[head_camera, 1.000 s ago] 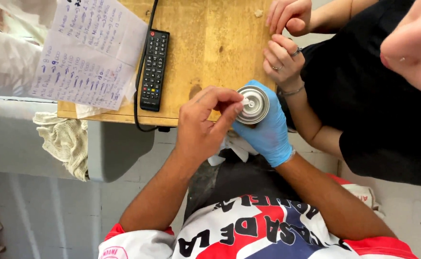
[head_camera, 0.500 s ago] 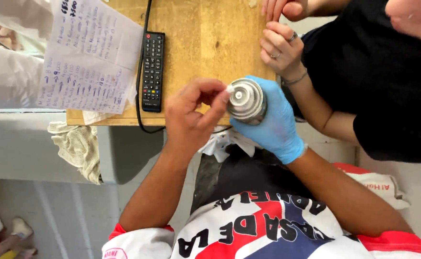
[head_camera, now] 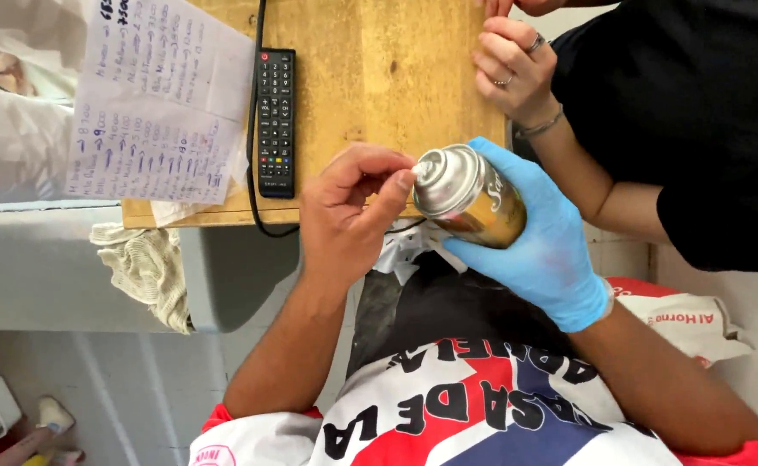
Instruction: The person slices a sausage on a yellow cutting board using a knife and then spends time fixing the nozzle on a spray can at a counter.
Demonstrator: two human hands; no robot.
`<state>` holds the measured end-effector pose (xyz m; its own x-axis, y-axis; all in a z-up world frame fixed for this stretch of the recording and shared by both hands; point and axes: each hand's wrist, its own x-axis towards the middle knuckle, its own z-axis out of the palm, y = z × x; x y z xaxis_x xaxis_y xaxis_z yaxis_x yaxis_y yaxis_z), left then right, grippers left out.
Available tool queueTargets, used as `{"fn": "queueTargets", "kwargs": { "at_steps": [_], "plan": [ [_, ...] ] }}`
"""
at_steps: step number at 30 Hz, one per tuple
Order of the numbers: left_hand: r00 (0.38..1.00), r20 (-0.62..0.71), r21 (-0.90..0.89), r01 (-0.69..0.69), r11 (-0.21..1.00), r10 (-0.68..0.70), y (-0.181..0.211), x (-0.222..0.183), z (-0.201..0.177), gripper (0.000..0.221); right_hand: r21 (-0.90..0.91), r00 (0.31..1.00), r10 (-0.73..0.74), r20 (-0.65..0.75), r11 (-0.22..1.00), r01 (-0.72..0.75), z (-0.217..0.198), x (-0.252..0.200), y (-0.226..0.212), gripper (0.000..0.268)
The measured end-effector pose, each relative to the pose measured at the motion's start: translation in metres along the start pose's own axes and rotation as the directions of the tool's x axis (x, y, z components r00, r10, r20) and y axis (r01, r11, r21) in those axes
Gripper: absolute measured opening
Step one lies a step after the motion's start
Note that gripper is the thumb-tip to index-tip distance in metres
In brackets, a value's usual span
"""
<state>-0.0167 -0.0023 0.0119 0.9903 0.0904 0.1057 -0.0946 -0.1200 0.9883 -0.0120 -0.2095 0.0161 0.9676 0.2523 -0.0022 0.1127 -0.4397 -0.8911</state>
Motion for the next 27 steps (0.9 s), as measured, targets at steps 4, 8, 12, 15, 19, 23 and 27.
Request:
{"fn": "queueTargets", "kwargs": {
  "at_steps": [4, 8, 12, 15, 19, 23, 27],
  "plan": [
    [0.989, 0.085, 0.159, -0.131, 0.979, 0.118, 0.003, -0.003, -0.003, 0.024, -0.062, 0.998, -0.066, -0.019, 0.996, 0.065, -0.005, -0.007, -0.001, 0.086],
    [0.991, 0.063, 0.217, -0.128, 0.968, 0.117, 0.008, -0.003, 0.003, 0.017, -0.085, 0.998, -0.063, 0.012, 0.994, 0.063, -0.012, -0.013, -0.01, 0.09],
    [0.983, 0.0, -0.193, 0.182, 0.964, -0.185, 0.008, -0.01, 0.008, 0.022, -0.048, 0.997, 0.07, -0.037, 0.996, -0.072, -0.015, -0.024, -0.019, 0.085],
    [0.985, 0.039, -0.287, 0.174, 0.942, -0.17, 0.009, -0.015, 0.008, 0.022, -0.066, 0.988, 0.116, -0.105, 0.99, -0.123, -0.017, -0.035, -0.01, 0.085],
    [0.986, 0.042, -0.281, 0.168, 0.945, -0.163, 0.012, -0.017, 0.008, 0.021, -0.084, 0.987, -0.065, -0.145, 0.995, 0.053, -0.021, -0.041, 0.0, 0.078],
    [0.987, 0.058, -0.273, 0.163, 0.948, -0.152, 0.015, -0.017, 0.01, 0.018, -0.093, 0.981, -0.121, -0.149, 0.99, 0.108, -0.024, -0.046, 0.008, 0.076],
    [0.989, 0.067, -0.257, 0.145, 0.956, -0.132, 0.016, -0.018, 0.011, 0.016, -0.137, 0.971, -0.19, -0.145, 0.976, 0.17, -0.025, -0.048, 0.012, 0.078]
  ]
}}
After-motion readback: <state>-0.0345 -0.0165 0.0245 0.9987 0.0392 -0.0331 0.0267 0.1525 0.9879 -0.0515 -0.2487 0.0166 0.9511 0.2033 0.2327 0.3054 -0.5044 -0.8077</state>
